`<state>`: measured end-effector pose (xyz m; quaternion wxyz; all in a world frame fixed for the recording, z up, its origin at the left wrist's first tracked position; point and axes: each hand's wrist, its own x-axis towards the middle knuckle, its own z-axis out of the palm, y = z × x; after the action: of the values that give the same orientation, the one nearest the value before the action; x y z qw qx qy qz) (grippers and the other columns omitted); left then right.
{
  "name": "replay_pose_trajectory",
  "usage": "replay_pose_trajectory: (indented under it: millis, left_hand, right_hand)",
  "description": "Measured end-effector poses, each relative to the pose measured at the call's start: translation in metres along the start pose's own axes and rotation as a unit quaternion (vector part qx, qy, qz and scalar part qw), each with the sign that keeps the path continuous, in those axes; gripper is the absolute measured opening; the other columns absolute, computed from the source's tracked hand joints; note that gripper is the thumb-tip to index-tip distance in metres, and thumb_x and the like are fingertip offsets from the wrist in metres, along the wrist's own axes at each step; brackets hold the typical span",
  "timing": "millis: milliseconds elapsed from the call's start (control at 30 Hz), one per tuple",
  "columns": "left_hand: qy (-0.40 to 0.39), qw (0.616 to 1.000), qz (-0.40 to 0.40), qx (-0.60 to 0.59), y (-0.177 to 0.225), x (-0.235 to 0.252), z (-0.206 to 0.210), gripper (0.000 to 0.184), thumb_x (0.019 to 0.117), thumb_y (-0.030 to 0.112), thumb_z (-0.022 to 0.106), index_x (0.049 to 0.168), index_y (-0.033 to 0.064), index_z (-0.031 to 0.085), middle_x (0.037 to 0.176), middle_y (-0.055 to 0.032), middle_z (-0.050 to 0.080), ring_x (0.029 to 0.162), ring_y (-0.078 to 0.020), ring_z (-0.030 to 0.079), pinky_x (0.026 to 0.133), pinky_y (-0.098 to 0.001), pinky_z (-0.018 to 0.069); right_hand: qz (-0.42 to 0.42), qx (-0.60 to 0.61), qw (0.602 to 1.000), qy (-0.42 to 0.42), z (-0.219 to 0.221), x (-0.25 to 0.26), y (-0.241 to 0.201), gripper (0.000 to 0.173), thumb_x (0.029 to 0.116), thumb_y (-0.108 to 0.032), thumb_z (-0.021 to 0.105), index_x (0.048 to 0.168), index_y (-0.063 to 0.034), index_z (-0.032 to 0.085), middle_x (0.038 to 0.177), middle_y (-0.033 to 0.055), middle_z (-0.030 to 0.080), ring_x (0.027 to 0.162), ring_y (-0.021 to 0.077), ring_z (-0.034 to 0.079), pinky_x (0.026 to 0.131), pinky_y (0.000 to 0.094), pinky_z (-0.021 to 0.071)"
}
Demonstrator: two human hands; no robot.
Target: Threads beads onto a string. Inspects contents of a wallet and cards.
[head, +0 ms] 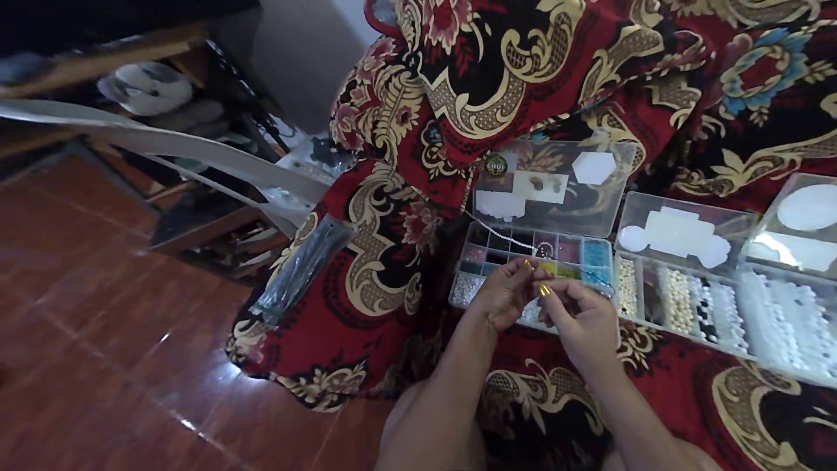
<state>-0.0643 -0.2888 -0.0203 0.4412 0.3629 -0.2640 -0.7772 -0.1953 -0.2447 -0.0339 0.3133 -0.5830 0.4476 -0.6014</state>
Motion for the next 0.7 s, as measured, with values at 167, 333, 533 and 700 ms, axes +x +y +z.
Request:
replay_pose_trajectory:
  millis: [167,333,533,700]
  left_hand:
    - [-0.03,0.999,0.0,-0.013,-0.003,0.001,-0.001,0.028,0.1081,0.005,0.035,0.093,0.0129,0.058,0.081,0.0047,0.069,0.074,-0.006,0.068,0.075,-0.0235,0.0577]
    - [-0.037,0.999,0.008,-0.008,-0.004,0.001,-0.001,0.029,0.1079,0.005,0.035,0.093,0.0123,0.059,0.086,0.0027,0.073,0.078,-0.0069,0.07,0.076,-0.0245,0.0583]
    - [-0.011,0.999,0.046,0.025,-0.005,0.003,0.006,0.029,0.1069,0.003,0.038,0.09,0.0095,0.06,0.083,0.0022,0.071,0.076,-0.0067,0.069,0.075,-0.0244,0.058]
    - [0.009,0.997,0.068,0.039,-0.009,0.004,0.01,0.029,0.1063,0.002,0.04,0.089,0.008,0.062,0.081,0.0015,0.071,0.073,-0.0066,0.068,0.072,-0.0238,0.0579]
  right_hand:
    - [0.001,-0.014,1.0,0.003,0.001,-0.001,-0.002,0.015,0.0921,-0.012,0.064,0.092,-0.0008,0.074,0.073,-0.0033,0.07,0.058,-0.0029,0.063,0.054,0.0142,0.0558]
    - [-0.005,-0.027,1.0,0.014,0.002,-0.002,0.0,0.016,0.092,-0.013,0.062,0.091,-0.0012,0.073,0.072,-0.0036,0.069,0.057,-0.0024,0.063,0.053,0.0147,0.0556]
    - [0.012,-0.031,0.999,0.036,0.003,-0.002,-0.002,0.014,0.091,-0.012,0.063,0.09,-0.0016,0.073,0.07,-0.0048,0.068,0.055,-0.003,0.063,0.052,0.0146,0.0558]
    - [0.036,-0.036,0.998,0.038,0.002,-0.001,-0.003,0.014,0.0924,-0.012,0.063,0.09,-0.0027,0.073,0.068,-0.0061,0.068,0.055,-0.0031,0.063,0.052,0.0143,0.0554]
